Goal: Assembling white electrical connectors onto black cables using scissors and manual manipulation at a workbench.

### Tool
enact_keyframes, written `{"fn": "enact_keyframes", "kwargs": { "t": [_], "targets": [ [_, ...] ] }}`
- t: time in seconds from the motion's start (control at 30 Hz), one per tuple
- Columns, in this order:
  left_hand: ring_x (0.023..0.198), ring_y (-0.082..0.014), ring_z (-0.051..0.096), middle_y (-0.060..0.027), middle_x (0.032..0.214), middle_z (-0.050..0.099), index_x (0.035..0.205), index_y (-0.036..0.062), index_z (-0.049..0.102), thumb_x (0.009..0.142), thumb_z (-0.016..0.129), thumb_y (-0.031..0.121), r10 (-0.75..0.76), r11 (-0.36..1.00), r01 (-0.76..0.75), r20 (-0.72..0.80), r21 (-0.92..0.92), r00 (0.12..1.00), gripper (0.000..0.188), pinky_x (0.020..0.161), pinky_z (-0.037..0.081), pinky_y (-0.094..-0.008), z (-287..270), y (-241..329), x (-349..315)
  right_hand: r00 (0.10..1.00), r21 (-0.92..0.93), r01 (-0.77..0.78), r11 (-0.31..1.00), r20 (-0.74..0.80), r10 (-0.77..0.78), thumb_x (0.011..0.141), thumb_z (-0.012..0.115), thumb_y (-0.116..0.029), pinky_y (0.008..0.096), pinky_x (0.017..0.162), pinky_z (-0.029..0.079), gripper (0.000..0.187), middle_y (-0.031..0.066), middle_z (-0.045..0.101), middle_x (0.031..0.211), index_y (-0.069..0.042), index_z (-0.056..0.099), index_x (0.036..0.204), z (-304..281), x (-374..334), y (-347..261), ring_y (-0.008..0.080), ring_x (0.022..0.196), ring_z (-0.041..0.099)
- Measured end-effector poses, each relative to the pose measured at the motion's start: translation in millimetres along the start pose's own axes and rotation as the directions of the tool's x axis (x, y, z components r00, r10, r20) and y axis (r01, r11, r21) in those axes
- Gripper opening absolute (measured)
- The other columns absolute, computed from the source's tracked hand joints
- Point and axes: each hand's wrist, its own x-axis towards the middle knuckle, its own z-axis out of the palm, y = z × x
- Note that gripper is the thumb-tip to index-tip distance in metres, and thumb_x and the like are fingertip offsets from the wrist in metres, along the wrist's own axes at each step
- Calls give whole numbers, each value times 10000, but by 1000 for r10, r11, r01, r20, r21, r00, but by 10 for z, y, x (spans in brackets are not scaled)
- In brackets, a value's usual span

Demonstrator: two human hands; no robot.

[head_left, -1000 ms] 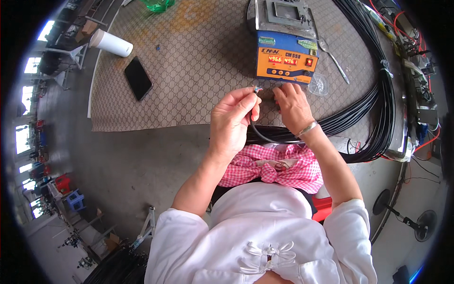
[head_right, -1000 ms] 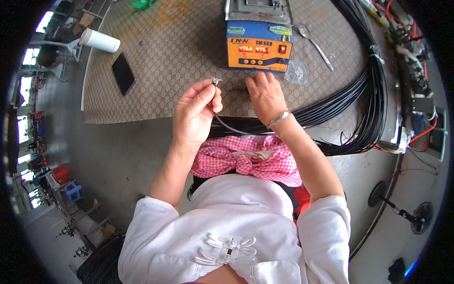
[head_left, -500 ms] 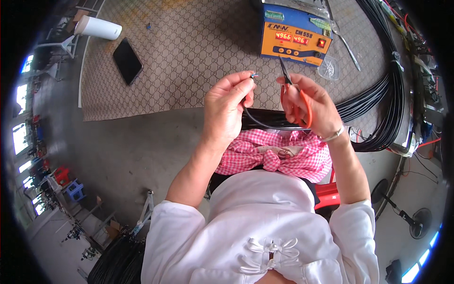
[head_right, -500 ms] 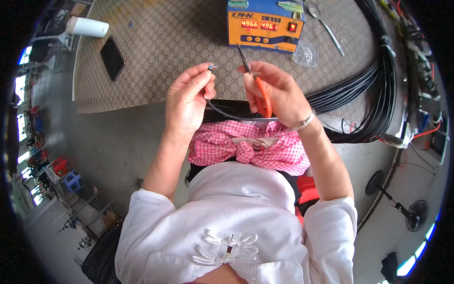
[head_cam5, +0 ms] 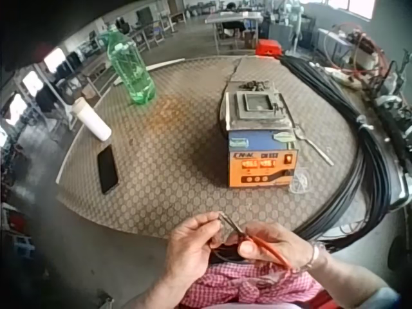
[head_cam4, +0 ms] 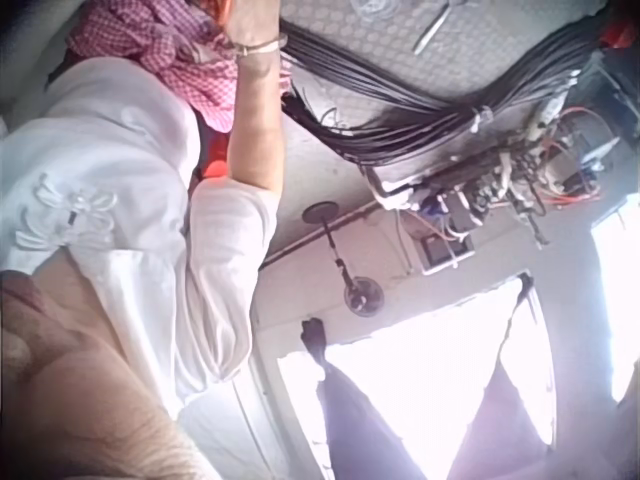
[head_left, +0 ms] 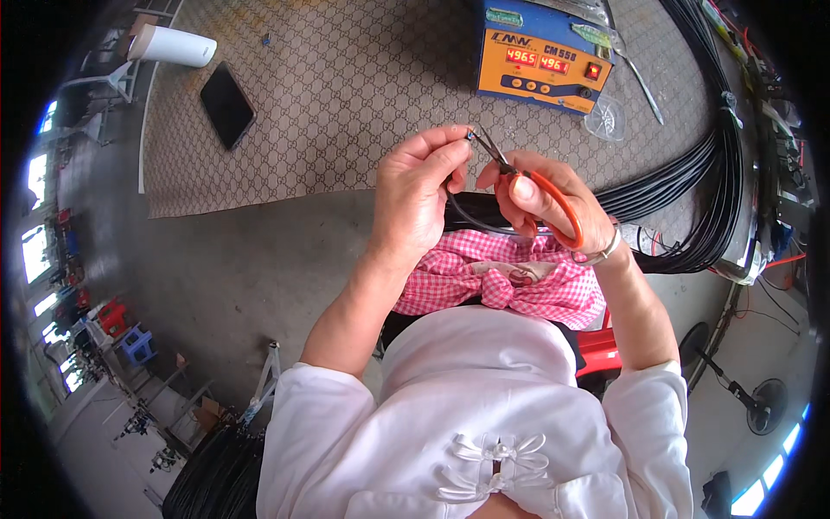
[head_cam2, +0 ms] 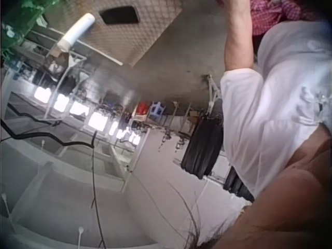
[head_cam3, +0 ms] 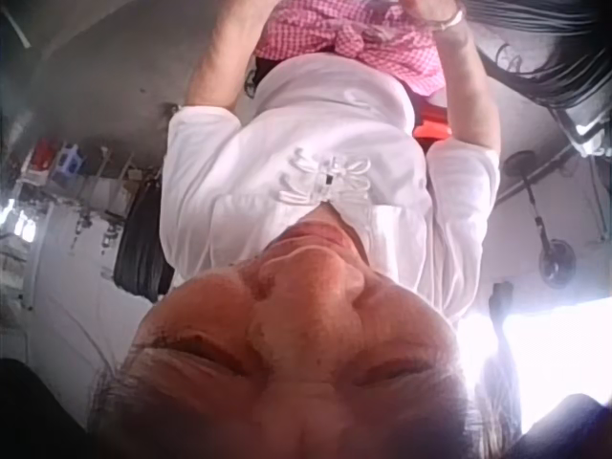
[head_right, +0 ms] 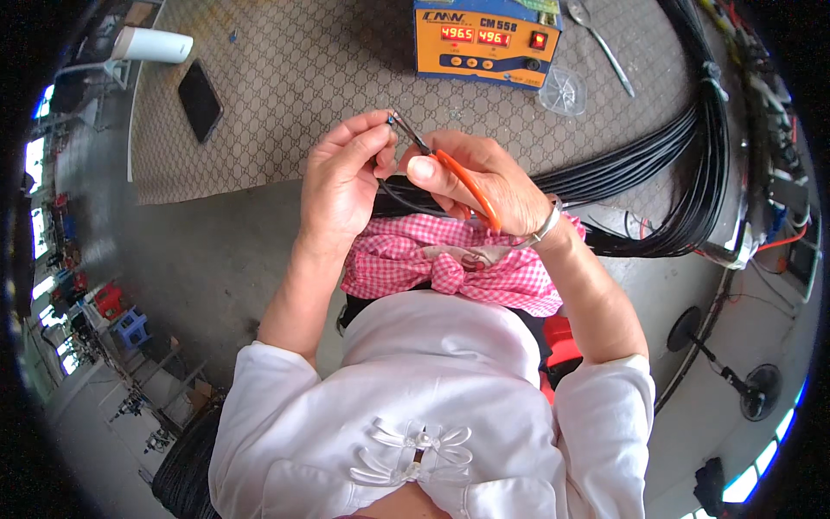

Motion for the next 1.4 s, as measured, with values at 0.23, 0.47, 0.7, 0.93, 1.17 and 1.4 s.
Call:
{"fn": "enact_keyframes", "kwargs": {
  "t": [0.23, 0.47, 0.7, 0.93, 1.17, 1.4],
  "targets": [
    [642, -85, 502, -60, 768, 574, 999, -34, 566, 816, 556, 45, -9, 1000, 9, -9, 4, 1000, 200, 557, 391, -205, 6, -5, -3, 999, -15, -39, 999, -15, 38, 798, 565, -489, 208, 424, 319, 467, -19, 431, 533, -23, 556, 828, -16, 7, 11, 57, 467, 404],
    [601, -77, 505, -57, 760, 580, 959, -41, 563, 820, 558, 41, -4, 969, 32, -116, 246, 993, 161, 521, 390, -189, -59, -207, -9, 989, 13, -135, 991, -53, 136, 797, 560, -499, 208, 391, 328, 466, -7, 432, 520, -47, 491, 705, -17, 25, 146, 66, 426, 411],
    [539, -62, 537, -24, 693, 587, 846, 0, 566, 808, 574, 48, 223, 682, -54, -136, 729, 965, 61, 471, 424, -194, -199, -486, -51, 957, 67, -269, 961, -93, 274, 813, 537, -496, 209, 372, 348, 463, 5, 454, 520, -40, 481, 751, 10, 1, 319, 79, 402, 433],
    [494, -103, 559, -66, 624, 594, 789, -7, 571, 785, 587, 39, 382, 338, -199, 59, 920, 922, 49, 464, 445, -231, -288, -573, -22, 949, 162, -310, 937, -14, 316, 829, 523, -477, 212, 360, 335, 442, 11, 457, 522, -36, 491, 811, 52, 38, 437, 85, 401, 433],
    [495, -118, 567, -73, 622, 593, 770, -3, 559, 770, 603, 29, 388, 324, -210, 73, 923, 919, 54, 463, 449, -257, -291, -578, -16, 947, 220, -304, 927, -36, 319, 830, 528, -467, 216, 355, 330, 448, 21, 459, 518, -20, 506, 848, 46, 37, 535, 92, 397, 428],
    [491, -137, 569, -80, 620, 591, 754, -1, 549, 768, 600, 25, 395, 295, -239, 110, 925, 912, 59, 459, 446, -264, -284, -557, -9, 946, 245, -301, 922, -43, 320, 822, 534, -475, 216, 358, 326, 473, 20, 454, 521, -4, 513, 865, 47, 64, 563, 95, 399, 423]
  ]
}}
